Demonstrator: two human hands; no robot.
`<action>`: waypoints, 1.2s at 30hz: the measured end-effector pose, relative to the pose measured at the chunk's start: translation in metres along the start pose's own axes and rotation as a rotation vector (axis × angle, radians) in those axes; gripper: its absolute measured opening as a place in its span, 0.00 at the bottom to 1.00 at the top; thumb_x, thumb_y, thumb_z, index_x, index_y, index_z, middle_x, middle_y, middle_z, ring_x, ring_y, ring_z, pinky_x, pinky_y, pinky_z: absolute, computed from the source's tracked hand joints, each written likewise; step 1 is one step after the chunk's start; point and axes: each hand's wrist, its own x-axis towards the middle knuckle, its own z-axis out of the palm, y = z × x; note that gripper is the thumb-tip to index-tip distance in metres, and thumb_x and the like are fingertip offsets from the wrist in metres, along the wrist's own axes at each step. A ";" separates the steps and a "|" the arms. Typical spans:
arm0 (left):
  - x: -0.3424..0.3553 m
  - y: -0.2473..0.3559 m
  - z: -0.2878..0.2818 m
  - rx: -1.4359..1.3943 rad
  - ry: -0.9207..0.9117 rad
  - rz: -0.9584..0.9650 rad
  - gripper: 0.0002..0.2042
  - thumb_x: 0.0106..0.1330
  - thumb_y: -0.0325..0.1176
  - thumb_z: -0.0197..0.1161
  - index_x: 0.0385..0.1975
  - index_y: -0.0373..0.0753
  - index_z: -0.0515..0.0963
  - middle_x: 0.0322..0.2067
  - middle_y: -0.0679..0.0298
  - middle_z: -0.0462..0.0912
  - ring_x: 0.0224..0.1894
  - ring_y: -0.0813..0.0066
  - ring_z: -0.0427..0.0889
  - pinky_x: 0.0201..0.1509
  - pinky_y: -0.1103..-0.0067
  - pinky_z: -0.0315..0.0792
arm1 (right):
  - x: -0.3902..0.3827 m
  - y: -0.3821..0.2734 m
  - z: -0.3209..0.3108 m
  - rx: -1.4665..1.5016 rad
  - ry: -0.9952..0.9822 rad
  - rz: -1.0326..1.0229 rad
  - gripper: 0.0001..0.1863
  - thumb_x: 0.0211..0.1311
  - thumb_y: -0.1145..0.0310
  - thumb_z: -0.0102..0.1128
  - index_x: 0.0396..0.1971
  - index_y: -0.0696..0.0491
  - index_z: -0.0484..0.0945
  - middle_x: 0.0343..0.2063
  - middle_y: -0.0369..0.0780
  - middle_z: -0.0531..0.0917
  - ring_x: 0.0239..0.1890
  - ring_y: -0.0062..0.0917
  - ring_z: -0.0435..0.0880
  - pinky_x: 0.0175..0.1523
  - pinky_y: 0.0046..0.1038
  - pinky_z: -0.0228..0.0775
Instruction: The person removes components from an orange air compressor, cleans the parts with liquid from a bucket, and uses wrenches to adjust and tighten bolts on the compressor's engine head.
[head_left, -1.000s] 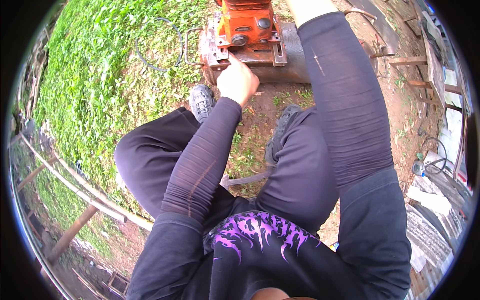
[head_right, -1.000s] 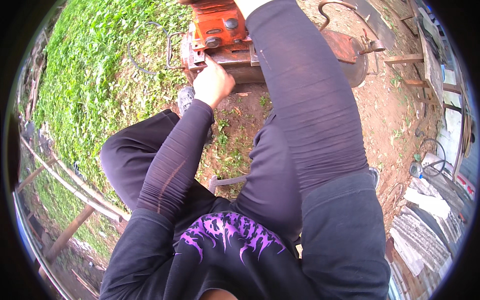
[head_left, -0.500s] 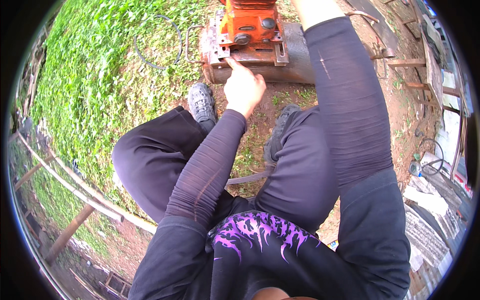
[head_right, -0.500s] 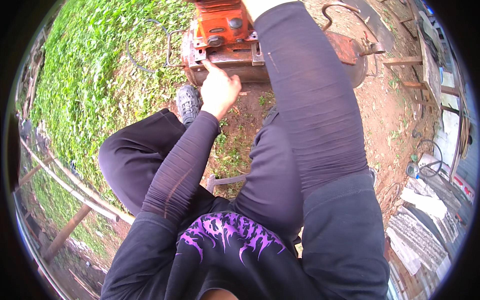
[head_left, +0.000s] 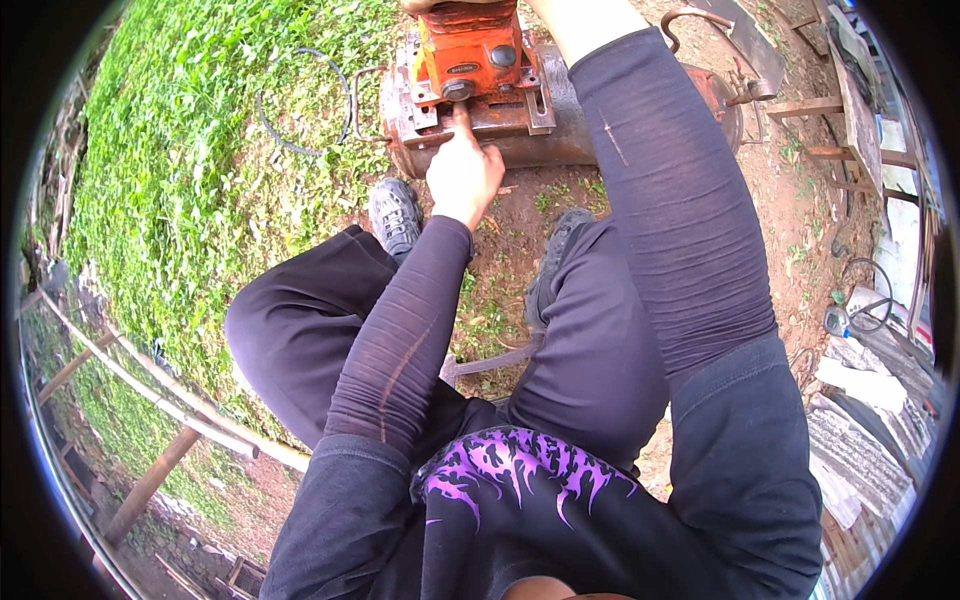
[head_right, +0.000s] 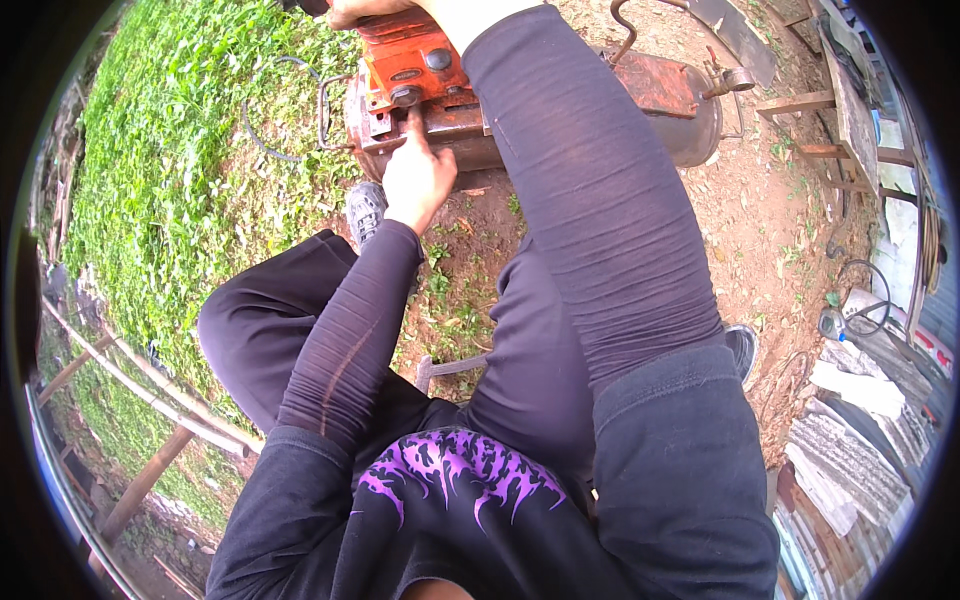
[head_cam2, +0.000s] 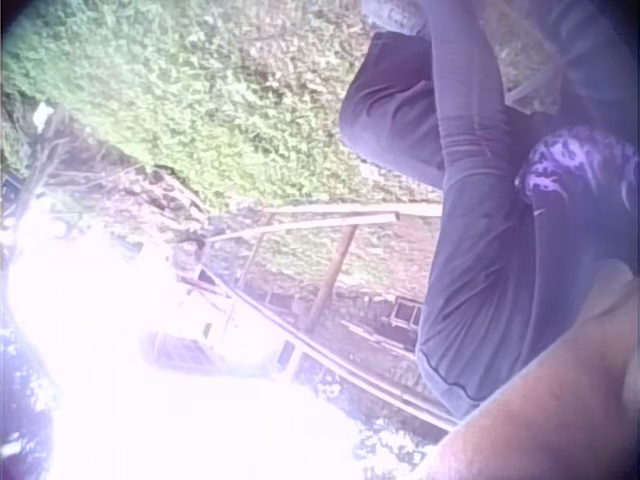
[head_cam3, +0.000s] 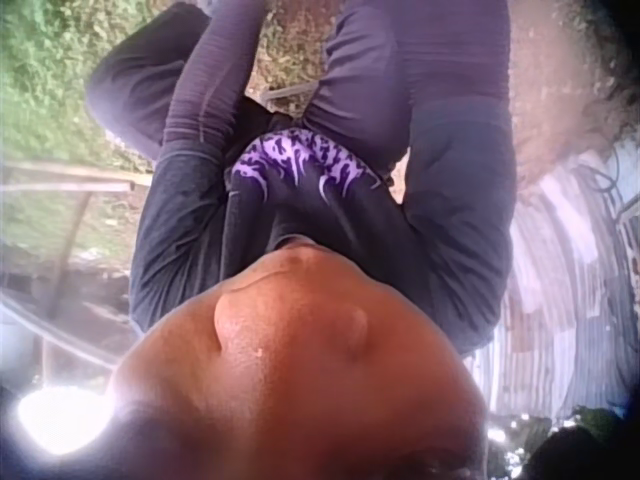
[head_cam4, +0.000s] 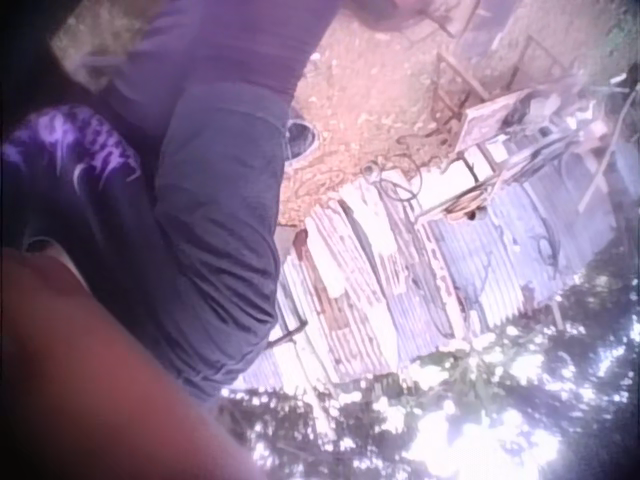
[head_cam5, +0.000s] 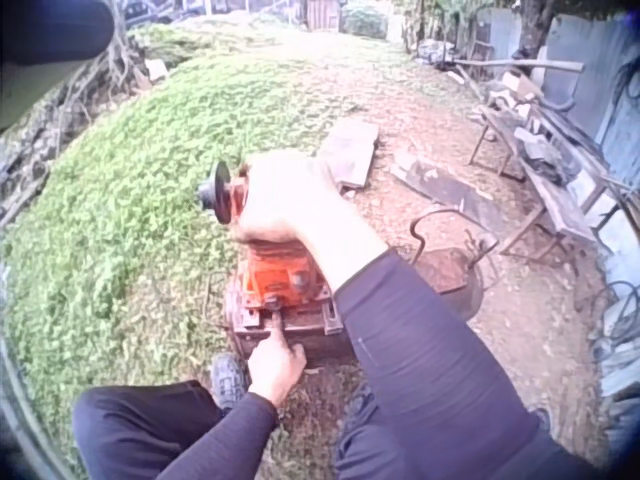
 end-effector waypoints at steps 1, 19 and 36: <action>-0.006 0.000 0.002 0.019 -0.014 0.045 0.35 0.60 0.36 0.59 0.69 0.37 0.58 0.30 0.44 0.84 0.34 0.46 0.85 0.42 0.59 0.79 | -0.001 0.002 0.002 0.004 0.019 -0.002 0.27 0.36 0.50 0.71 0.36 0.53 0.84 0.36 0.46 0.87 0.42 0.38 0.87 0.48 0.37 0.79; 0.045 0.021 0.002 0.191 0.105 0.179 0.22 0.68 0.49 0.55 0.24 0.37 0.84 0.23 0.48 0.83 0.29 0.50 0.86 0.37 0.61 0.78 | 0.004 0.002 0.012 -0.037 0.062 -0.020 0.32 0.36 0.46 0.71 0.42 0.53 0.83 0.39 0.46 0.86 0.44 0.37 0.86 0.49 0.36 0.78; -0.045 -0.015 0.011 -0.047 0.050 0.518 0.15 0.61 0.34 0.59 0.47 0.38 0.81 0.35 0.56 0.81 0.42 0.56 0.81 0.46 0.64 0.76 | 0.056 0.027 0.015 0.218 -0.069 -0.019 0.20 0.35 0.62 0.76 0.31 0.55 0.83 0.29 0.40 0.86 0.31 0.26 0.83 0.40 0.32 0.76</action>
